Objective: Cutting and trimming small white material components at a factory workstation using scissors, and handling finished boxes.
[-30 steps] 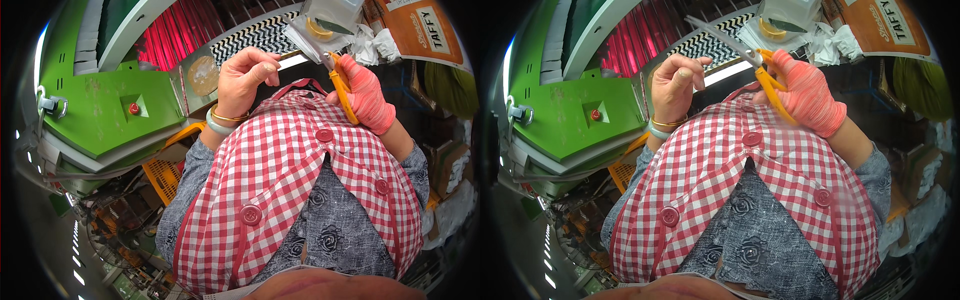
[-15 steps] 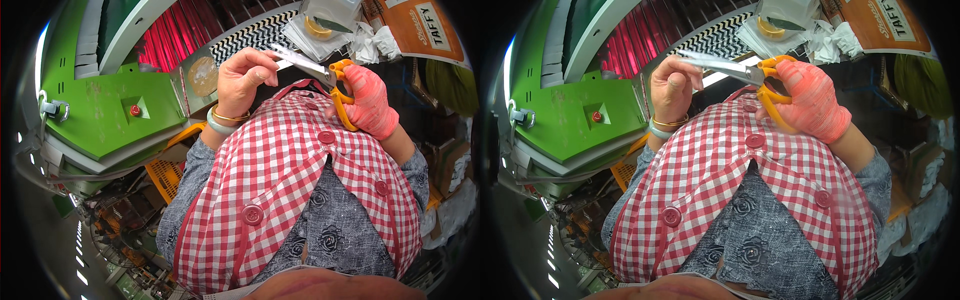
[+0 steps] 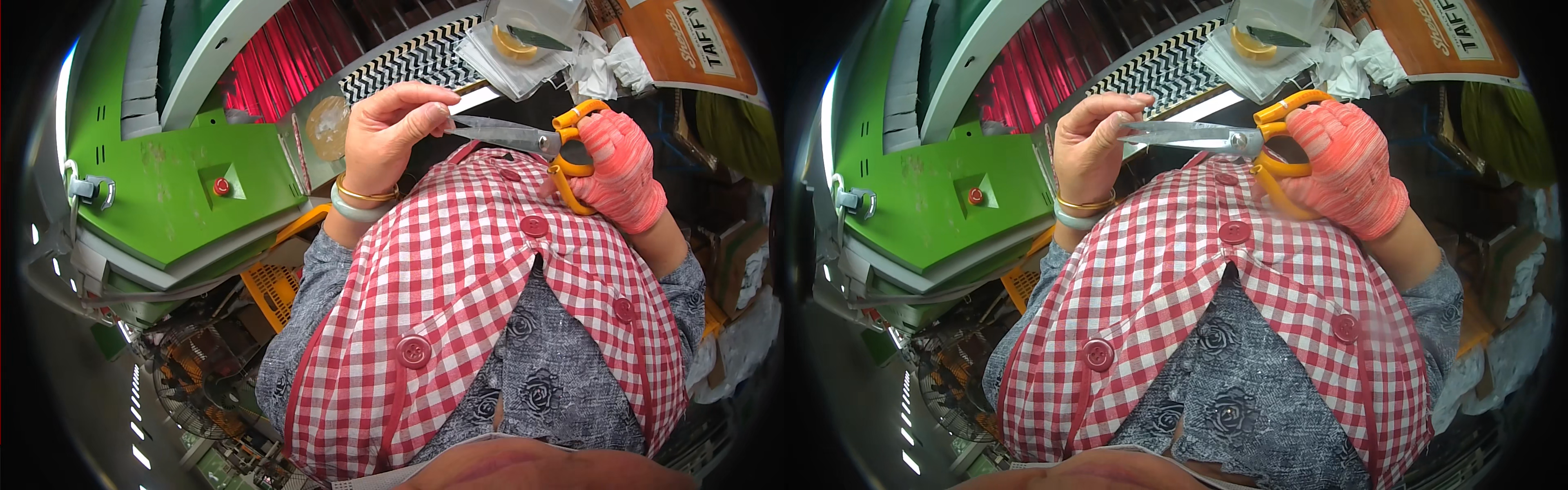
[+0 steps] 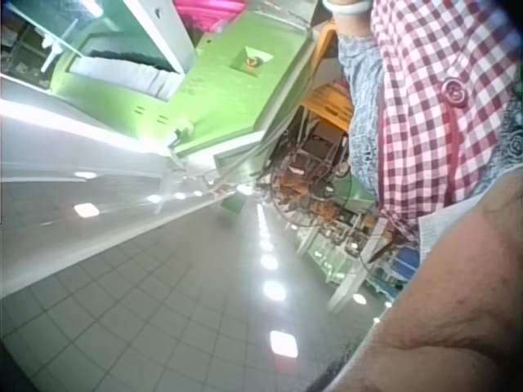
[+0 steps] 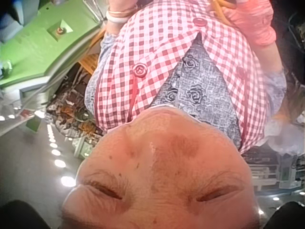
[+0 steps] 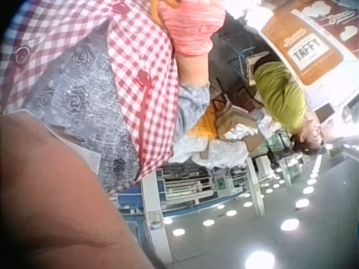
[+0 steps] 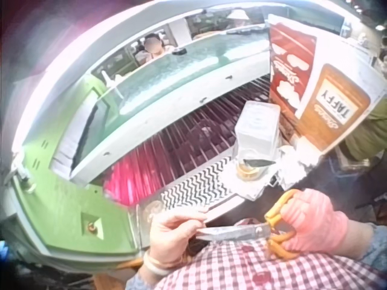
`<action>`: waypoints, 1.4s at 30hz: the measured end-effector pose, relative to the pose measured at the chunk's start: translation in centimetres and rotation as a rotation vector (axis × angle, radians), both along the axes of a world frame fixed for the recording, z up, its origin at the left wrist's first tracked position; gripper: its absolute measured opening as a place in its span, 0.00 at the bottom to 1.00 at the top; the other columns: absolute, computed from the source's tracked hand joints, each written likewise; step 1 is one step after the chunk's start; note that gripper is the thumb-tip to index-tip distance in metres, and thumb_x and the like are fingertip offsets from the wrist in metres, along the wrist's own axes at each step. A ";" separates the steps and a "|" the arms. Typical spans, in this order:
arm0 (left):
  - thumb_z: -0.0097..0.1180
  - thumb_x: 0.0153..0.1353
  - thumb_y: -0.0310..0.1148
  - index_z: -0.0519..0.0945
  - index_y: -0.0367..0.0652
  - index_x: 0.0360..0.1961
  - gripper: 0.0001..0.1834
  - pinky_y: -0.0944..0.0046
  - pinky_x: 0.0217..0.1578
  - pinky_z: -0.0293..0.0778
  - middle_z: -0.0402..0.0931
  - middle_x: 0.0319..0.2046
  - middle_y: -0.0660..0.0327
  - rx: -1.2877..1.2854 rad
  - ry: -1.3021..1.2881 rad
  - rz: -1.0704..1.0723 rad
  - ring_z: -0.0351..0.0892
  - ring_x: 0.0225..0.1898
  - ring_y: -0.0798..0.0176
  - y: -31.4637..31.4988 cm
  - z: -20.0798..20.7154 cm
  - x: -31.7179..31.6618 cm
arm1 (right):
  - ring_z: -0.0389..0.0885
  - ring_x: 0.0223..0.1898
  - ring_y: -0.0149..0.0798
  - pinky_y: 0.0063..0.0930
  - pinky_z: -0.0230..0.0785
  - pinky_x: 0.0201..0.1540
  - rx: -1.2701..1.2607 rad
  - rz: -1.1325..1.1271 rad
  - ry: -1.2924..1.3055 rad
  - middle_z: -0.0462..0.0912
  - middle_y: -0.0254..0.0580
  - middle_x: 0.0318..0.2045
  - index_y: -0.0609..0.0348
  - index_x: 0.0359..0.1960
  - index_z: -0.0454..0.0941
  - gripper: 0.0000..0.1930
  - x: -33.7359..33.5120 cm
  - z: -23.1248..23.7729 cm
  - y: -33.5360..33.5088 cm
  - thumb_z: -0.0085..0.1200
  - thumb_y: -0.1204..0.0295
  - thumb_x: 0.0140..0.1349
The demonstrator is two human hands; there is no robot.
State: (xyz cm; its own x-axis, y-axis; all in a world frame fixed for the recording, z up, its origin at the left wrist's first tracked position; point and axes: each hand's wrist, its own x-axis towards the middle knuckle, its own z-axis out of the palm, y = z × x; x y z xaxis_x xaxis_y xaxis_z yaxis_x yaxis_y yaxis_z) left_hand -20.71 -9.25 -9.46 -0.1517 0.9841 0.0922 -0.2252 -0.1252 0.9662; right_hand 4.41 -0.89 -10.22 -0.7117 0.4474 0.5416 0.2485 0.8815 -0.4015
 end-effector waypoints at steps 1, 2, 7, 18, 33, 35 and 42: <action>0.55 0.54 0.25 0.77 0.34 0.33 0.06 0.74 0.32 0.71 0.76 0.27 0.60 -0.009 -0.034 -0.023 0.75 0.27 0.72 0.0 -0.1 -0.1 | 0.78 0.29 0.44 0.33 0.70 0.33 -0.001 0.000 0.000 0.77 0.43 0.28 0.60 0.33 0.75 0.22 0.0 0.0 0.0 0.66 0.67 0.32; 0.54 0.55 0.25 0.76 0.34 0.34 0.06 0.75 0.31 0.71 0.76 0.28 0.61 -0.018 -0.067 -0.046 0.74 0.27 0.72 0.0 -0.2 -0.1 | 0.78 0.29 0.44 0.33 0.70 0.33 -0.003 -0.010 -0.025 0.77 0.43 0.28 0.60 0.33 0.76 0.21 0.0 0.1 0.1 0.66 0.66 0.33; 0.54 0.55 0.26 0.76 0.34 0.34 0.07 0.75 0.30 0.70 0.76 0.28 0.61 -0.024 -0.074 -0.065 0.72 0.27 0.73 0.0 -0.4 -0.3 | 0.78 0.29 0.44 0.32 0.70 0.32 -0.014 -0.017 -0.001 0.78 0.43 0.27 0.60 0.32 0.76 0.20 -0.3 0.3 0.0 0.66 0.65 0.35; 0.54 0.56 0.27 0.76 0.34 0.34 0.07 0.75 0.29 0.68 0.75 0.27 0.62 -0.040 -0.084 -0.078 0.70 0.25 0.74 -0.1 -0.4 -0.2 | 0.76 0.30 0.47 0.34 0.69 0.34 -0.046 -0.040 -0.129 0.77 0.44 0.28 0.64 0.33 0.73 0.29 0.2 -0.4 -0.1 0.71 0.63 0.27; 0.53 0.56 0.27 0.76 0.34 0.33 0.07 0.75 0.30 0.67 0.74 0.26 0.62 -0.065 -0.060 -0.090 0.70 0.26 0.74 -0.4 -0.2 0.5 | 0.78 0.29 0.44 0.31 0.72 0.32 -0.151 -0.038 -0.024 0.78 0.45 0.28 0.62 0.32 0.76 0.21 0.0 -0.9 -0.9 0.67 0.65 0.36; 0.53 0.57 0.27 0.76 0.34 0.33 0.06 0.75 0.30 0.67 0.74 0.26 0.63 -0.054 -0.059 -0.085 0.70 0.26 0.74 -0.4 -0.1 0.5 | 0.78 0.29 0.44 0.30 0.72 0.32 -0.179 -0.037 -0.032 0.78 0.45 0.28 0.63 0.32 0.76 0.21 -0.1 -0.9 -1.1 0.67 0.66 0.36; 0.52 0.57 0.28 0.75 0.34 0.33 0.07 0.76 0.29 0.67 0.74 0.25 0.63 -0.027 -0.030 -0.119 0.70 0.26 0.74 0.1 -0.5 1.1 | 0.79 0.28 0.43 0.26 0.71 0.30 -0.687 -0.092 -0.061 0.78 0.45 0.27 0.64 0.33 0.75 0.20 -0.6 1.0 -1.3 0.67 0.70 0.38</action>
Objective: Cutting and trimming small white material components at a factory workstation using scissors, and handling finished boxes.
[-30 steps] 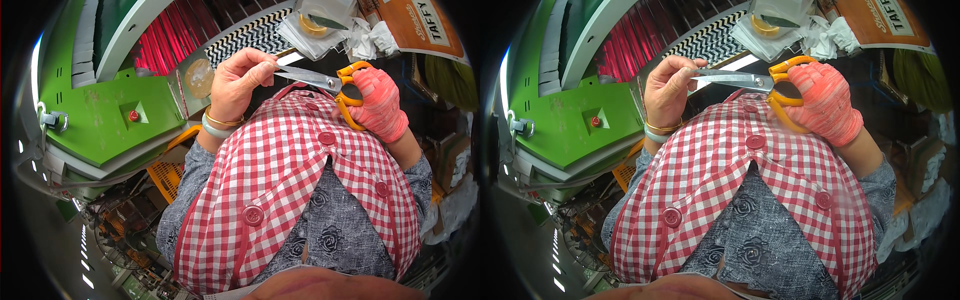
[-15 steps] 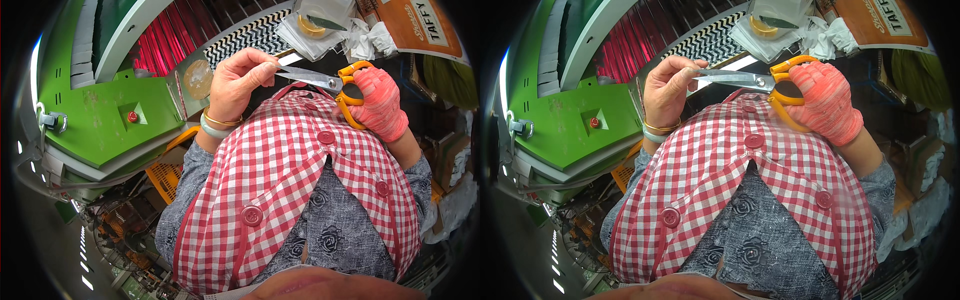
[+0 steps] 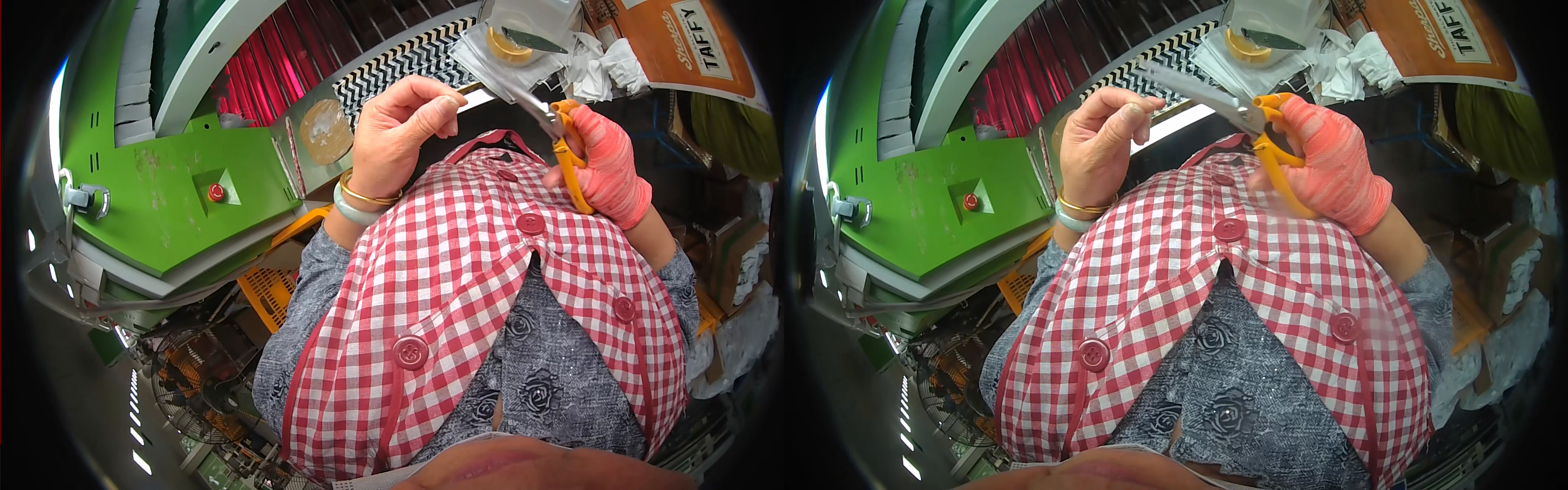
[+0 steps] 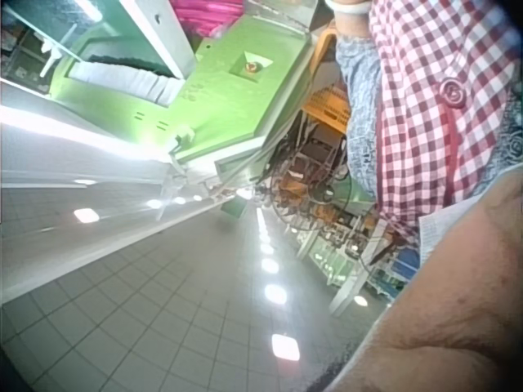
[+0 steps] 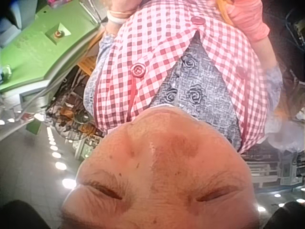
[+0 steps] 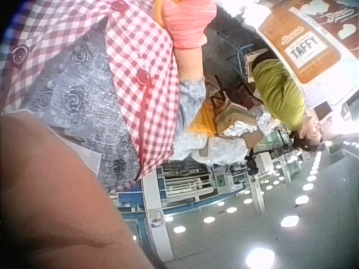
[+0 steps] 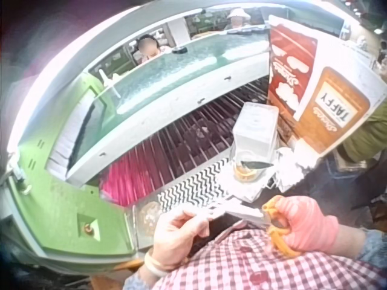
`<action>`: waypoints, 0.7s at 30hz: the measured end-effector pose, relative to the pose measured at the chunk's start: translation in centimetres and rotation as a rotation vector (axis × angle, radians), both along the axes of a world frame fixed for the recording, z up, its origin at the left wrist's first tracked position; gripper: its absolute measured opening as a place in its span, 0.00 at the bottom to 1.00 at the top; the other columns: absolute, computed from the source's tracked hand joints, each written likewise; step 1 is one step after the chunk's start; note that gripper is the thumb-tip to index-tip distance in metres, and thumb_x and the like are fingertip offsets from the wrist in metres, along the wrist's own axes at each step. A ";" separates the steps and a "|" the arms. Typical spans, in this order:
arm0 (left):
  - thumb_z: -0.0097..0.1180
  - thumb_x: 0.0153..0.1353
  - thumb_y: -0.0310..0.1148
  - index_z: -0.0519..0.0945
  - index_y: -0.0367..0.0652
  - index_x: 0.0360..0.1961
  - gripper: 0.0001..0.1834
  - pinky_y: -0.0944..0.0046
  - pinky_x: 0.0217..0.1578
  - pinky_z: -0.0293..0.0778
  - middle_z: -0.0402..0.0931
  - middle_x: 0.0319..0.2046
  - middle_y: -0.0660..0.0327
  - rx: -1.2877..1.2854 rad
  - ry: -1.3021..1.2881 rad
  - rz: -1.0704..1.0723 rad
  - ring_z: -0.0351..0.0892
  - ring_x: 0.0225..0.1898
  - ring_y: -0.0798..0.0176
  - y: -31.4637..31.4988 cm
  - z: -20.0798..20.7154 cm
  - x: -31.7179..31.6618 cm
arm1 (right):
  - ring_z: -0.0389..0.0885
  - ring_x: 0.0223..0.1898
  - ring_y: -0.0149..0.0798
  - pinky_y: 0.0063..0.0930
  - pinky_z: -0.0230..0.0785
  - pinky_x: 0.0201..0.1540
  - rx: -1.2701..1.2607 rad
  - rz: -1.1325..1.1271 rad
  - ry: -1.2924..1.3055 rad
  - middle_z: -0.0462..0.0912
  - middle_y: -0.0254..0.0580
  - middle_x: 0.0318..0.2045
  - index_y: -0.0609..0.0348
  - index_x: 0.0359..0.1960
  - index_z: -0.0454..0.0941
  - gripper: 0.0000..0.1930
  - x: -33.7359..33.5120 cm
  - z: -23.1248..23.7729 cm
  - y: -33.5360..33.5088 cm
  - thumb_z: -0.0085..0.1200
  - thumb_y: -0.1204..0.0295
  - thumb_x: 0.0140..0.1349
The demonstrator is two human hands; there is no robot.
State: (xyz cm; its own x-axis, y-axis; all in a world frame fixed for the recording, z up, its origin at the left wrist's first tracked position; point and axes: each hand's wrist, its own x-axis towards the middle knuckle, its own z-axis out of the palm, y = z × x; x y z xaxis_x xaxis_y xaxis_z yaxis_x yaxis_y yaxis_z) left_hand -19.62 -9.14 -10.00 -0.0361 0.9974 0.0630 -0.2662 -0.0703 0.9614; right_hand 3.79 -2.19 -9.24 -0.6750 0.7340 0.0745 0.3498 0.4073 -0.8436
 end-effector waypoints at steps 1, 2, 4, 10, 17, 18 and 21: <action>0.52 0.58 0.28 0.75 0.35 0.33 0.07 0.75 0.29 0.67 0.74 0.25 0.63 -0.003 -0.022 0.016 0.70 0.25 0.74 0.2 0.1 0.1 | 0.79 0.28 0.43 0.26 0.71 0.30 0.000 -0.004 0.000 0.78 0.45 0.27 0.64 0.33 0.75 0.20 -0.3 0.0 0.0 0.67 0.70 0.38; 0.51 0.58 0.28 0.75 0.35 0.33 0.07 0.75 0.29 0.67 0.74 0.24 0.63 -0.005 -0.044 0.031 0.70 0.25 0.74 0.3 0.2 0.3 | 0.79 0.28 0.43 0.26 0.71 0.30 0.140 -0.006 0.054 0.78 0.45 0.28 0.63 0.33 0.75 0.19 -0.8 -0.1 0.1 0.67 0.70 0.38; 0.51 0.58 0.29 0.74 0.35 0.33 0.06 0.74 0.29 0.67 0.74 0.24 0.62 -0.001 -0.079 0.041 0.70 0.25 0.73 0.5 0.3 0.5 | 0.78 0.30 0.45 0.29 0.71 0.32 0.364 0.003 0.081 0.77 0.45 0.28 0.62 0.32 0.75 0.21 -1.4 -0.3 0.4 0.68 0.67 0.37; 0.49 0.59 0.29 0.72 0.36 0.32 0.06 0.73 0.28 0.66 0.73 0.23 0.60 0.029 -0.182 0.078 0.70 0.24 0.70 0.4 0.2 0.9 | 0.78 0.31 0.47 0.33 0.71 0.34 0.566 -0.025 0.019 0.77 0.46 0.28 0.62 0.31 0.75 0.23 -1.6 -0.6 0.4 0.69 0.62 0.34; 0.49 0.59 0.30 0.72 0.38 0.33 0.06 0.71 0.29 0.64 0.72 0.26 0.61 0.032 -0.175 0.073 0.68 0.25 0.69 0.4 0.1 0.8 | 0.78 0.32 0.47 0.33 0.71 0.35 0.644 -0.015 -0.001 0.77 0.47 0.29 0.63 0.34 0.75 0.24 -1.5 -0.6 0.5 0.68 0.62 0.36; 0.49 0.59 0.30 0.72 0.38 0.33 0.06 0.71 0.29 0.64 0.72 0.26 0.61 0.032 -0.175 0.072 0.68 0.25 0.69 0.4 0.1 0.8 | 0.78 0.32 0.48 0.32 0.71 0.35 0.610 0.001 -0.003 0.77 0.47 0.29 0.63 0.35 0.75 0.24 -1.5 -0.7 0.6 0.68 0.62 0.37; 0.50 0.59 0.30 0.72 0.37 0.34 0.07 0.71 0.28 0.64 0.72 0.26 0.61 0.046 -0.090 0.107 0.68 0.26 0.69 0.4 0.1 0.9 | 0.78 0.32 0.48 0.32 0.71 0.35 0.585 0.009 -0.021 0.77 0.47 0.29 0.63 0.35 0.75 0.24 -1.4 -0.6 0.5 0.68 0.62 0.37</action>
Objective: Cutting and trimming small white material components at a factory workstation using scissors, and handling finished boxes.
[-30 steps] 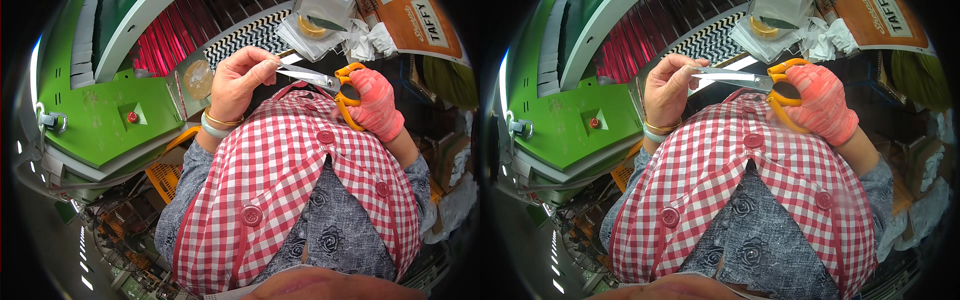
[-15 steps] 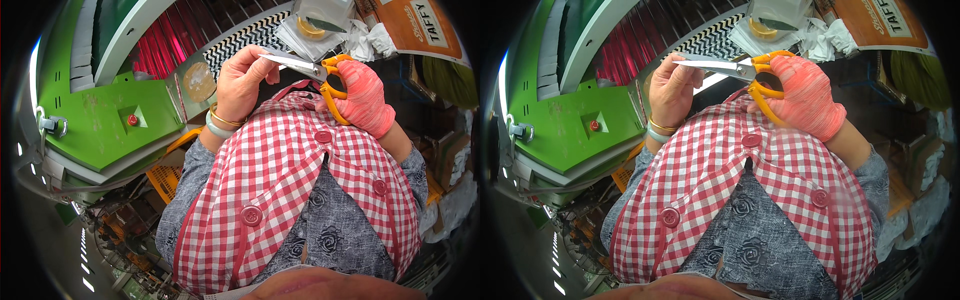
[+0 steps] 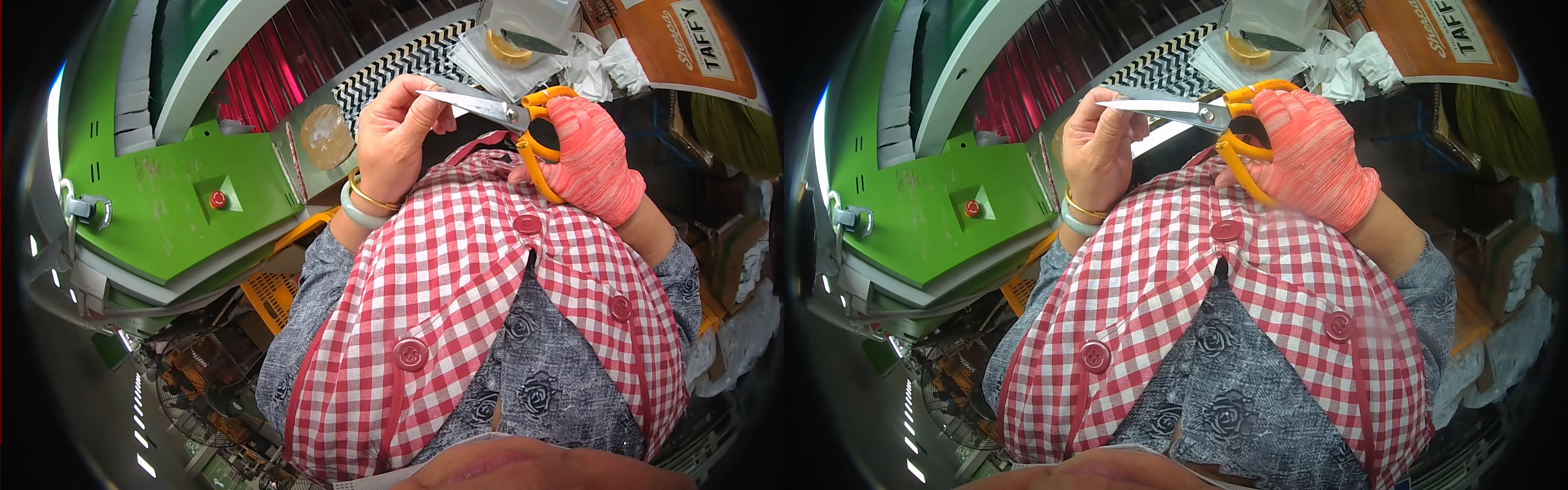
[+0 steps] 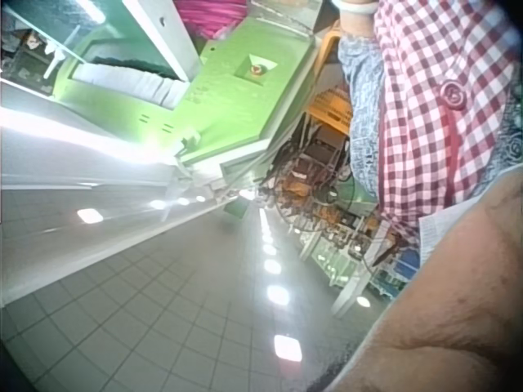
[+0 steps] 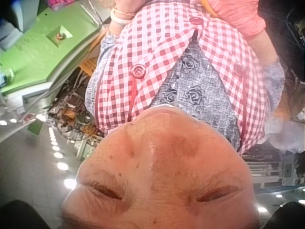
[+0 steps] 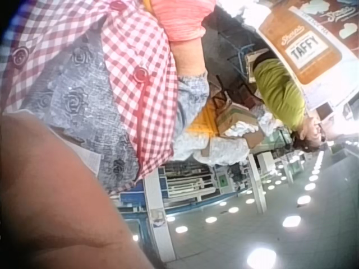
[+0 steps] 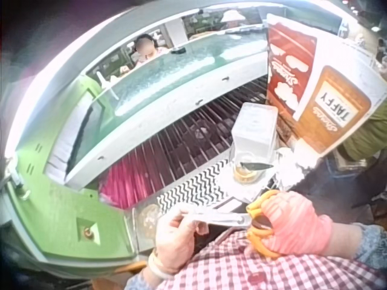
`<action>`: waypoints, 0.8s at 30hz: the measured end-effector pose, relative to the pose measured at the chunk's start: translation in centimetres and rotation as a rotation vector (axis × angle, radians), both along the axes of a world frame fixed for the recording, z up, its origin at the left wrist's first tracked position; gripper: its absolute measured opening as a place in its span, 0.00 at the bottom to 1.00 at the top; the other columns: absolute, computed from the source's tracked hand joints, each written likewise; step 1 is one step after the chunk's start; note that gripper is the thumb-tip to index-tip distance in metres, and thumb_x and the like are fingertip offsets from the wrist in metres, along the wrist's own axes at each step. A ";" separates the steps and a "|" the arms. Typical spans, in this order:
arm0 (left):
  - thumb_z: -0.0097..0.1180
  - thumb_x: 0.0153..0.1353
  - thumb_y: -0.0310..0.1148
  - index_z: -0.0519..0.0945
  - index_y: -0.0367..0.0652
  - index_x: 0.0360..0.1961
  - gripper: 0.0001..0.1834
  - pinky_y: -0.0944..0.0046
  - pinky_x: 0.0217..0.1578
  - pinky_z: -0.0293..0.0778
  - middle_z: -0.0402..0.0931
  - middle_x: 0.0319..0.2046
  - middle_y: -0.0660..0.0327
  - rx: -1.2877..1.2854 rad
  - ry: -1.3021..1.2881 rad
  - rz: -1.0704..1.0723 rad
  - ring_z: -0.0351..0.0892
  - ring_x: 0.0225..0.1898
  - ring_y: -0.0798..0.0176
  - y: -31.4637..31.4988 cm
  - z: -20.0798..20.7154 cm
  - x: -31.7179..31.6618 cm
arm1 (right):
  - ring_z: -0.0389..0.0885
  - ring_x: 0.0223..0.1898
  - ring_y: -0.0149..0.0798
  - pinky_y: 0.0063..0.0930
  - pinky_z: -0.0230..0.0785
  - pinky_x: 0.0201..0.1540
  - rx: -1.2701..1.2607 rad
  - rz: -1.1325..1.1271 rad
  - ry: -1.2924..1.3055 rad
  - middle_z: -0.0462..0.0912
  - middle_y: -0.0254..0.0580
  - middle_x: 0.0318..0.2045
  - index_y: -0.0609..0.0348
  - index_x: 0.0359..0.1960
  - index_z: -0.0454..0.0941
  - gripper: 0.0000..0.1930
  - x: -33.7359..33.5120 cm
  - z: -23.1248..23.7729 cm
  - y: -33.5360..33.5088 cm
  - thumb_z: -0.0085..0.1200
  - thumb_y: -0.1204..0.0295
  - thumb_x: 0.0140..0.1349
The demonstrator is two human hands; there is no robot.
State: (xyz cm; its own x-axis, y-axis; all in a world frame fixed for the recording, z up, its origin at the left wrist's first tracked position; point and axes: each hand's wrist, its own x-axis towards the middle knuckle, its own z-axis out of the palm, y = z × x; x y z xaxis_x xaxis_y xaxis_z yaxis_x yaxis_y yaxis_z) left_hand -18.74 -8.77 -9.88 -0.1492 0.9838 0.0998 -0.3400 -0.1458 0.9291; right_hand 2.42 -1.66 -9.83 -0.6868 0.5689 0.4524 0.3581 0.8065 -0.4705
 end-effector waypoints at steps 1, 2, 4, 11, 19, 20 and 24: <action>0.50 0.59 0.30 0.72 0.37 0.35 0.07 0.72 0.28 0.64 0.72 0.26 0.61 0.014 0.035 0.018 0.69 0.26 0.69 0.0 0.0 0.0 | 0.78 0.32 0.48 0.32 0.71 0.35 0.009 -0.012 -0.015 0.78 0.48 0.29 0.63 0.35 0.75 0.24 0.0 0.0 0.0 0.68 0.62 0.37; 0.50 0.59 0.30 0.72 0.37 0.35 0.08 0.72 0.28 0.64 0.72 0.26 0.61 0.028 0.070 0.036 0.69 0.26 0.69 0.0 0.0 0.0 | 0.78 0.32 0.48 0.32 0.71 0.35 0.009 -0.012 -0.014 0.78 0.48 0.29 0.63 0.35 0.75 0.24 0.0 0.1 0.0 0.68 0.62 0.37; 0.50 0.59 0.30 0.72 0.36 0.35 0.08 0.72 0.28 0.64 0.72 0.26 0.61 0.023 0.087 0.029 0.69 0.26 0.69 0.0 -0.1 -0.1 | 0.78 0.32 0.47 0.33 0.71 0.35 0.015 -0.017 0.000 0.78 0.48 0.29 0.64 0.34 0.75 0.23 0.0 0.2 0.0 0.67 0.62 0.37; 0.51 0.58 0.30 0.72 0.36 0.35 0.08 0.72 0.27 0.64 0.72 0.25 0.61 -0.015 0.074 -0.029 0.69 0.25 0.68 0.0 -0.1 -0.3 | 0.79 0.30 0.47 0.33 0.71 0.34 -0.051 -0.007 -0.006 0.78 0.48 0.27 0.63 0.32 0.76 0.22 0.4 0.5 0.1 0.67 0.64 0.36; 0.51 0.58 0.30 0.73 0.37 0.35 0.07 0.72 0.27 0.63 0.72 0.25 0.61 -0.024 0.044 -0.016 0.69 0.25 0.68 0.2 0.0 0.1 | 0.79 0.29 0.45 0.32 0.71 0.33 0.013 -0.011 0.008 0.78 0.47 0.27 0.62 0.33 0.76 0.23 0.7 -0.1 0.3 0.67 0.61 0.36; 0.51 0.58 0.30 0.73 0.37 0.34 0.07 0.72 0.27 0.63 0.72 0.25 0.61 -0.023 0.033 -0.016 0.69 0.25 0.68 0.2 0.1 0.1 | 0.79 0.29 0.45 0.32 0.71 0.33 0.013 -0.011 0.007 0.78 0.47 0.27 0.62 0.33 0.76 0.23 0.7 -0.1 0.3 0.67 0.61 0.36; 0.50 0.58 0.29 0.73 0.36 0.34 0.07 0.72 0.27 0.62 0.72 0.25 0.61 -0.036 0.054 -0.003 0.68 0.25 0.69 0.3 0.1 0.1 | 0.79 0.30 0.45 0.31 0.71 0.33 0.024 -0.022 -0.014 0.78 0.46 0.28 0.63 0.33 0.76 0.24 0.8 -0.2 0.2 0.67 0.61 0.36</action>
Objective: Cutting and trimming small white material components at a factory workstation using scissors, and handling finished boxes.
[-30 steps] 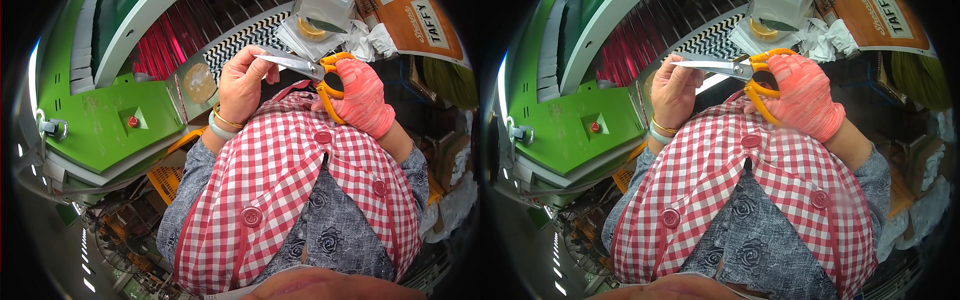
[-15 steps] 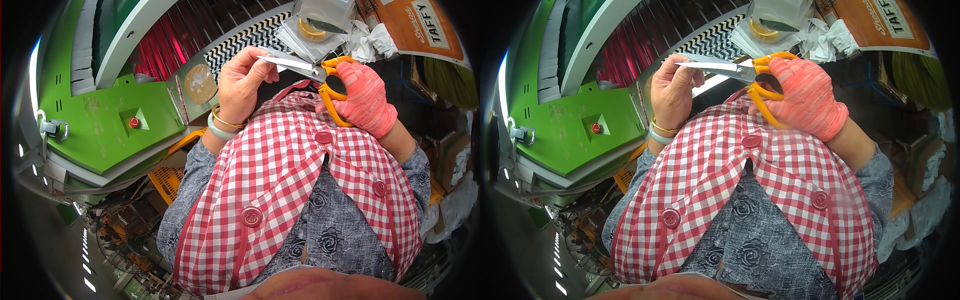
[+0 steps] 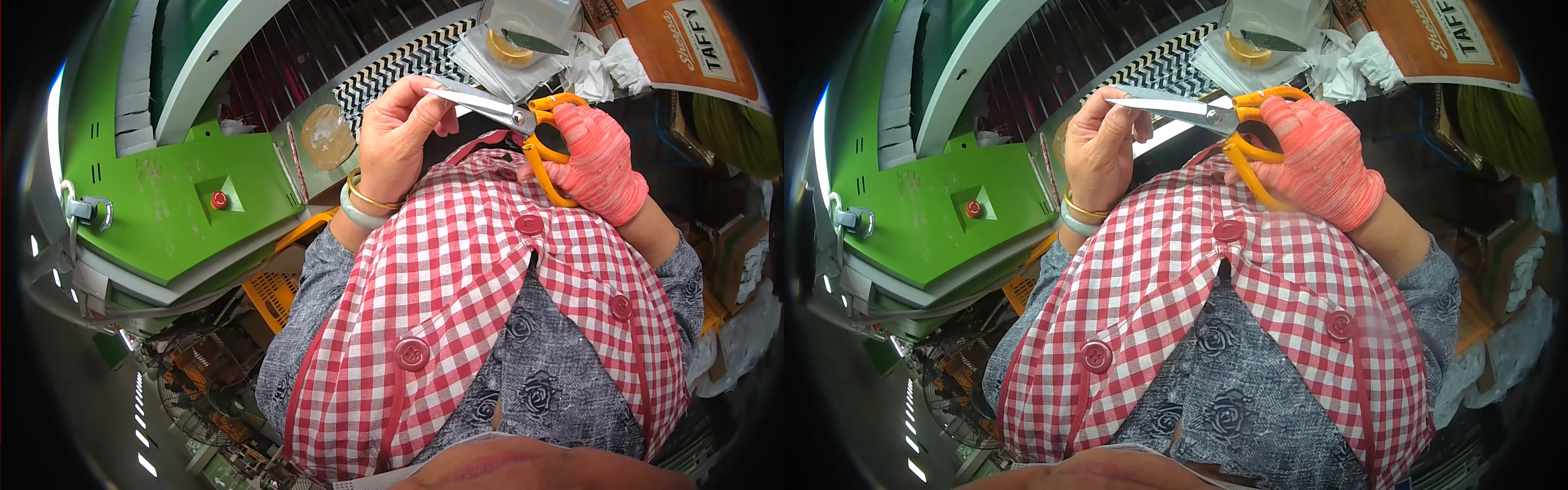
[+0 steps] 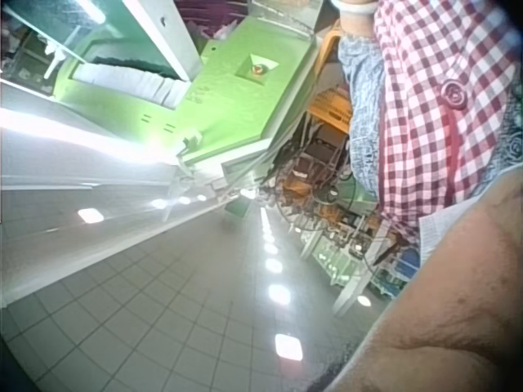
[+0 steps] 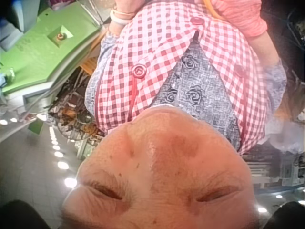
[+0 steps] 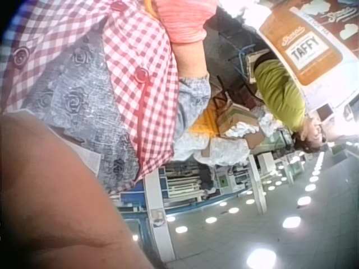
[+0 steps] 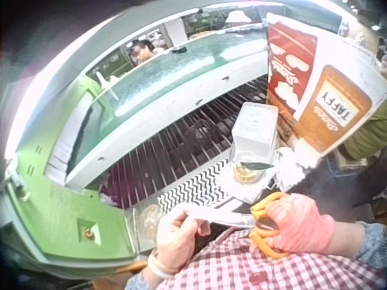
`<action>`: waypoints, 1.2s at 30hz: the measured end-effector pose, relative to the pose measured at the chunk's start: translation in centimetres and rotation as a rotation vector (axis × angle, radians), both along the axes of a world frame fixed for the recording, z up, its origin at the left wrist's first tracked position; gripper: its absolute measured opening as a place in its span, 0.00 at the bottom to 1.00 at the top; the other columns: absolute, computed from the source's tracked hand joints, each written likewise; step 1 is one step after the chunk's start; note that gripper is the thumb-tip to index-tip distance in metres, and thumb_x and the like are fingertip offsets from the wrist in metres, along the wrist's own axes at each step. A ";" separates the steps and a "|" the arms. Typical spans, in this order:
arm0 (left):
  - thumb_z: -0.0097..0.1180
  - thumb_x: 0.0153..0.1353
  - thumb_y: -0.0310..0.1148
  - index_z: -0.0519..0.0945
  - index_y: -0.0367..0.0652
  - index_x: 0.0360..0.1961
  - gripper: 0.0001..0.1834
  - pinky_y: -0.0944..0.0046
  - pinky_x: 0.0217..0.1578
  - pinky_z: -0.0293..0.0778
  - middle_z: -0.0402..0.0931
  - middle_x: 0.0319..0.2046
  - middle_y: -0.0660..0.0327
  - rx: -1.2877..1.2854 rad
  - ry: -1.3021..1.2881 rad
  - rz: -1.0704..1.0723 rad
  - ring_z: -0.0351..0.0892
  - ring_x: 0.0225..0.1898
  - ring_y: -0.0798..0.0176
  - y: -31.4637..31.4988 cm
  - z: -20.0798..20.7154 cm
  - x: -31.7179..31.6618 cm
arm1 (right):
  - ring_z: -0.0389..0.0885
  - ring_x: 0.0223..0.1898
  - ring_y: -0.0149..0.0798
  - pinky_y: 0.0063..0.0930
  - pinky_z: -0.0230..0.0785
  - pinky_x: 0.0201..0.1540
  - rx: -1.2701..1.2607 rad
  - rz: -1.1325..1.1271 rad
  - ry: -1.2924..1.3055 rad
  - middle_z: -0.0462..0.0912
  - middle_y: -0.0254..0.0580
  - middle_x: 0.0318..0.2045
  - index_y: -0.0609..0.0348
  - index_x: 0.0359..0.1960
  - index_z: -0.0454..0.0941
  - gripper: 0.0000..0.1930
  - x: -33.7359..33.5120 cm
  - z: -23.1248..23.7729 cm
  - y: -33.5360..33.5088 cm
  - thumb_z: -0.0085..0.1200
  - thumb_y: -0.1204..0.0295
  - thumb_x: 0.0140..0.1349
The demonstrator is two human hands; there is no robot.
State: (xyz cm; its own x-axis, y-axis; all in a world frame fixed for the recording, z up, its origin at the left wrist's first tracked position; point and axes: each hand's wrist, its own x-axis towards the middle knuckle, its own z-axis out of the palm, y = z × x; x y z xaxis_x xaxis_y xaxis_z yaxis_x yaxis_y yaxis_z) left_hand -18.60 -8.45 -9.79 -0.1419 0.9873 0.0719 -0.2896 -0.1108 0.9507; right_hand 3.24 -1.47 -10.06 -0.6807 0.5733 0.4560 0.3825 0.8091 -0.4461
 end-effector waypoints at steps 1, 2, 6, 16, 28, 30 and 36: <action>0.50 0.59 0.29 0.73 0.36 0.34 0.07 0.72 0.27 0.62 0.72 0.25 0.61 0.003 0.003 -0.003 0.68 0.25 0.69 0.0 0.0 0.0 | 0.78 0.30 0.45 0.31 0.71 0.33 0.000 0.004 -0.004 0.78 0.46 0.28 0.63 0.33 0.76 0.24 0.1 -0.1 0.0 0.67 0.61 0.36; 0.50 0.59 0.29 0.73 0.36 0.34 0.07 0.72 0.27 0.62 0.72 0.25 0.61 0.005 0.005 -0.006 0.68 0.25 0.69 -0.1 0.0 0.0 | 0.78 0.30 0.45 0.31 0.71 0.33 0.000 0.005 -0.003 0.78 0.46 0.28 0.63 0.33 0.76 0.24 0.1 -0.1 0.0 0.67 0.61 0.36; 0.49 0.59 0.29 0.74 0.36 0.33 0.07 0.73 0.27 0.63 0.72 0.25 0.62 -0.002 -0.009 0.008 0.68 0.25 0.70 -0.1 0.2 0.1 | 0.79 0.30 0.45 0.31 0.71 0.34 0.019 0.025 -0.001 0.78 0.48 0.29 0.65 0.34 0.75 0.24 0.2 -0.3 -0.2 0.66 0.62 0.37; 0.50 0.59 0.30 0.75 0.35 0.30 0.08 0.77 0.27 0.66 0.73 0.22 0.64 -0.074 0.042 0.059 0.69 0.23 0.75 -0.3 0.5 0.3 | 0.79 0.30 0.45 0.32 0.72 0.34 -0.048 -0.028 0.026 0.78 0.48 0.28 0.64 0.34 0.75 0.20 -0.2 -0.1 -0.3 0.64 0.65 0.41; 0.52 0.57 0.31 0.73 0.35 0.33 0.08 0.73 0.28 0.64 0.72 0.24 0.61 -0.011 0.085 0.008 0.69 0.25 0.71 -0.5 0.0 -0.1 | 0.79 0.31 0.47 0.33 0.72 0.34 0.001 -0.003 0.000 0.78 0.47 0.28 0.62 0.33 0.76 0.21 0.2 -0.4 -0.3 0.66 0.63 0.38; 0.52 0.57 0.31 0.73 0.35 0.33 0.08 0.73 0.28 0.65 0.72 0.23 0.61 -0.018 0.111 0.017 0.69 0.25 0.71 -0.7 0.0 0.0 | 0.79 0.31 0.47 0.33 0.72 0.34 -0.002 0.003 0.002 0.78 0.47 0.28 0.62 0.33 0.76 0.22 0.2 -0.3 -0.4 0.67 0.63 0.38; 0.52 0.57 0.30 0.73 0.35 0.33 0.08 0.74 0.28 0.66 0.73 0.24 0.61 -0.023 0.133 0.012 0.70 0.25 0.71 -1.0 -0.3 0.0 | 0.79 0.30 0.46 0.32 0.72 0.34 -0.037 0.003 -0.015 0.78 0.48 0.28 0.63 0.33 0.76 0.22 0.3 -0.8 -0.7 0.67 0.62 0.37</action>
State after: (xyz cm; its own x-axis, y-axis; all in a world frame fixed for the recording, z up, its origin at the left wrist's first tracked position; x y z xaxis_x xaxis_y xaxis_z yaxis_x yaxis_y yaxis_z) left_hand -18.61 -9.45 -10.12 -0.1445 0.9872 0.0683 -0.1595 -0.0914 0.9830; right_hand 3.56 -2.21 -10.90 -0.6893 0.5873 0.4242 0.3867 0.7934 -0.4702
